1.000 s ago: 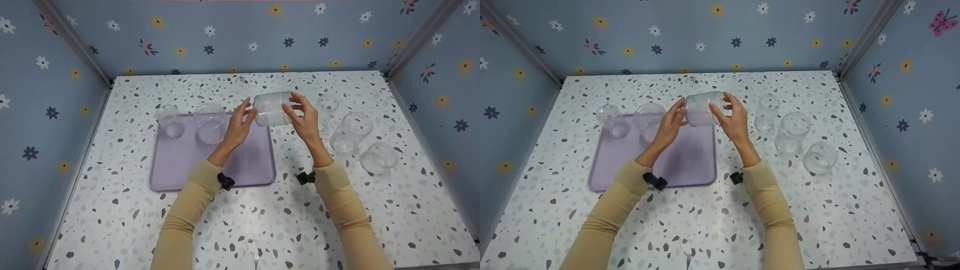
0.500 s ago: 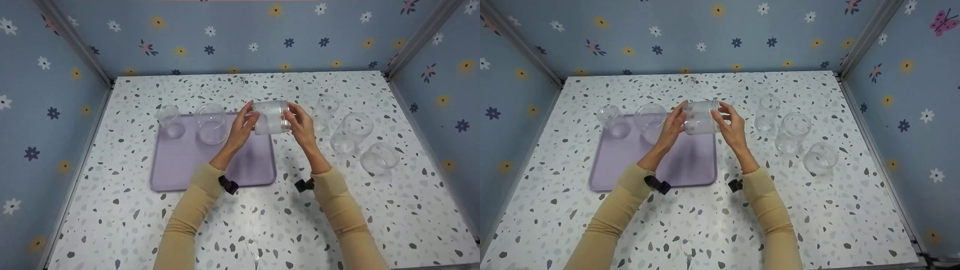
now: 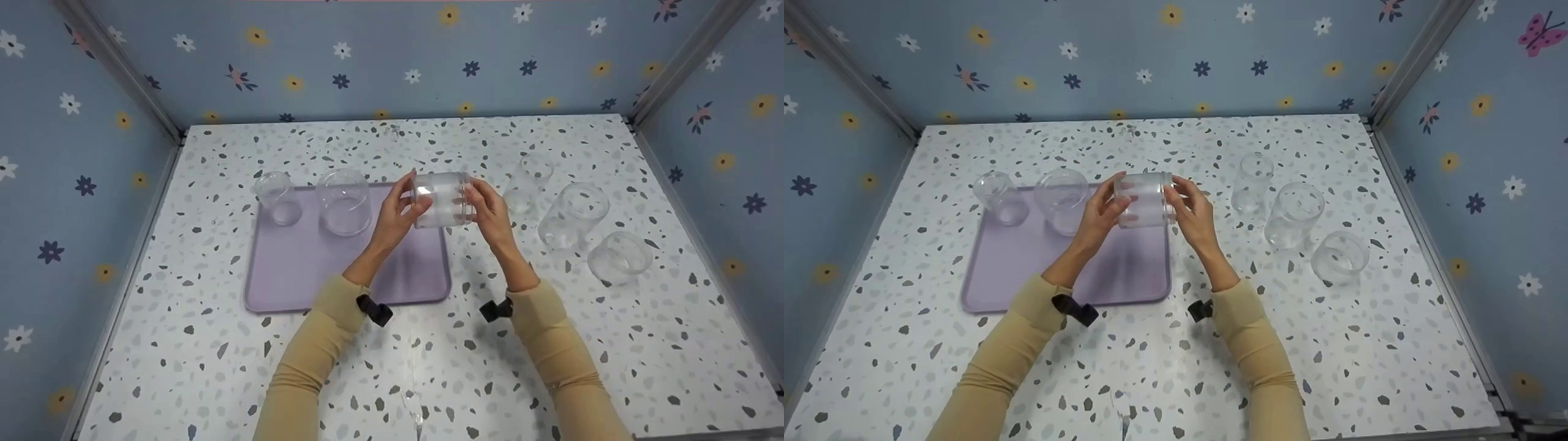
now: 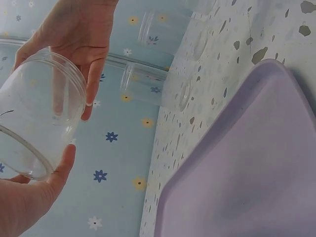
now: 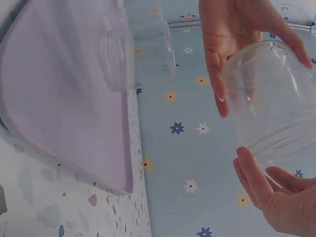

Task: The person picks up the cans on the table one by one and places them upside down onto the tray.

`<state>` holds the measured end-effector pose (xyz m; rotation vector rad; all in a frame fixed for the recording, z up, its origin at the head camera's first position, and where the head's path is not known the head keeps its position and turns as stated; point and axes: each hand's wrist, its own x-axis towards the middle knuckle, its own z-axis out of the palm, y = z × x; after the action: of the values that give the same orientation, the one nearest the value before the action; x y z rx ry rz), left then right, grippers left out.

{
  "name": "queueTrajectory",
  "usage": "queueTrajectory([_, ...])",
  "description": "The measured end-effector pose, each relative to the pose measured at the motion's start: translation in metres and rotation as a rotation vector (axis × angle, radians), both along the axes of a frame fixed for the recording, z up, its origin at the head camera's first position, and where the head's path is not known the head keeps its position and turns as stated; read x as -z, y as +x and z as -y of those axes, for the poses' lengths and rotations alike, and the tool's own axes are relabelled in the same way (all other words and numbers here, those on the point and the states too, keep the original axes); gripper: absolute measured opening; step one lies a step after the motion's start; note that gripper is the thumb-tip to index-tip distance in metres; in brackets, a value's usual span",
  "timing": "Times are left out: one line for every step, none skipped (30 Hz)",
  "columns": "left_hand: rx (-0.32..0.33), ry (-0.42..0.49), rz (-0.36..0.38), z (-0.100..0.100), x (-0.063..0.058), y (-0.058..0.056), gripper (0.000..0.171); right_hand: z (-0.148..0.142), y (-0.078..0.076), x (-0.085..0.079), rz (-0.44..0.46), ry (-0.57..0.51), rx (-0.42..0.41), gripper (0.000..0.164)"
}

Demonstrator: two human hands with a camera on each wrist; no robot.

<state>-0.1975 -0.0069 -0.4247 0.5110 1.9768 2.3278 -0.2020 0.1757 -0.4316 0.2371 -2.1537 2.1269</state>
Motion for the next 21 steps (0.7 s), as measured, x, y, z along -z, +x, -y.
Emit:
queueTrajectory([-0.004, 0.006, -0.007, 0.0, 0.003, -0.002, 0.113, 0.0, 0.0, 0.0, 0.003, -0.005, -0.004, 0.042])
queueTrajectory([-0.008, 0.01, -0.015, 0.0, 0.007, -0.003, 0.113, 0.0, 0.001, 0.001, 0.008, -0.012, -0.01, 0.043])
queueTrajectory([-0.012, 0.015, -0.022, -0.001, 0.01, -0.005, 0.112, 0.0, 0.001, 0.001, 0.013, -0.021, -0.016, 0.043])
queueTrajectory([-0.016, 0.017, -0.027, -0.001, 0.013, -0.007, 0.111, 0.001, 0.002, 0.002, 0.019, -0.03, -0.022, 0.044])
queueTrajectory([-0.021, 0.014, -0.033, -0.001, 0.017, -0.009, 0.109, 0.001, 0.002, 0.003, 0.024, -0.039, -0.028, 0.045])
queueTrajectory([-0.029, 0.011, -0.037, -0.001, 0.019, -0.01, 0.106, 0.001, 0.002, 0.004, 0.029, -0.049, -0.032, 0.046])
queueTrajectory([-0.04, 0.0, -0.042, -0.001, 0.02, -0.01, 0.103, 0.001, 0.002, 0.005, 0.034, -0.057, -0.036, 0.047])
queueTrajectory([-0.051, -0.008, -0.045, -0.001, 0.021, -0.01, 0.101, 0.002, 0.002, 0.006, 0.04, -0.065, -0.039, 0.048])
queueTrajectory([-0.058, -0.015, -0.044, -0.002, 0.021, -0.01, 0.095, 0.002, 0.002, 0.008, 0.046, -0.07, -0.042, 0.048])
queueTrajectory([-0.063, -0.023, -0.042, -0.002, 0.017, -0.008, 0.086, 0.001, 0.002, 0.009, 0.053, -0.073, -0.046, 0.049])
queueTrajectory([-0.068, -0.03, -0.039, -0.001, 0.013, -0.005, 0.079, 0.001, 0.002, 0.009, 0.058, -0.078, -0.052, 0.049])
queueTrajectory([-0.072, -0.038, -0.033, -0.001, 0.009, -0.002, 0.072, 0.001, 0.002, 0.01, 0.061, -0.078, -0.059, 0.049])
queueTrajectory([-0.074, -0.044, -0.028, -0.001, 0.005, 0.0, 0.068, 0.001, 0.003, 0.01, 0.066, -0.076, -0.064, 0.049])
queueTrajectory([-0.072, -0.047, -0.018, -0.001, 0.001, 0.002, 0.064, 0.0, 0.003, 0.01, 0.069, -0.072, -0.068, 0.05])
queueTrajectory([-0.07, -0.051, -0.011, 0.0, -0.003, 0.005, 0.062, 0.0, 0.003, 0.01, 0.068, -0.066, -0.073, 0.05])
queueTrajectory([-0.071, -0.057, -0.005, 0.0, -0.006, 0.006, 0.061, -0.001, 0.004, 0.01, 0.065, -0.059, -0.075, 0.051])
queueTrajectory([-0.071, -0.061, 0.0, 0.0, -0.005, 0.005, 0.062, -0.001, 0.004, 0.01, 0.059, -0.052, -0.076, 0.052])
queueTrajectory([-0.073, -0.066, 0.003, 0.0, -0.002, 0.003, 0.063, -0.002, 0.004, 0.01, 0.054, -0.044, -0.076, 0.053])
queueTrajectory([-0.075, -0.07, 0.005, 0.0, 0.001, 0.001, 0.063, -0.003, 0.003, 0.01, 0.049, -0.036, -0.077, 0.053])
queueTrajectory([-0.08, -0.083, 0.015, 0.0, 0.004, 0.0, 0.063, -0.003, 0.003, 0.01, 0.043, -0.026, -0.08, 0.053])
queueTrajectory([-0.082, -0.09, 0.023, 0.0, 0.007, -0.002, 0.064, -0.004, 0.003, 0.01, 0.039, -0.016, -0.086, 0.052])
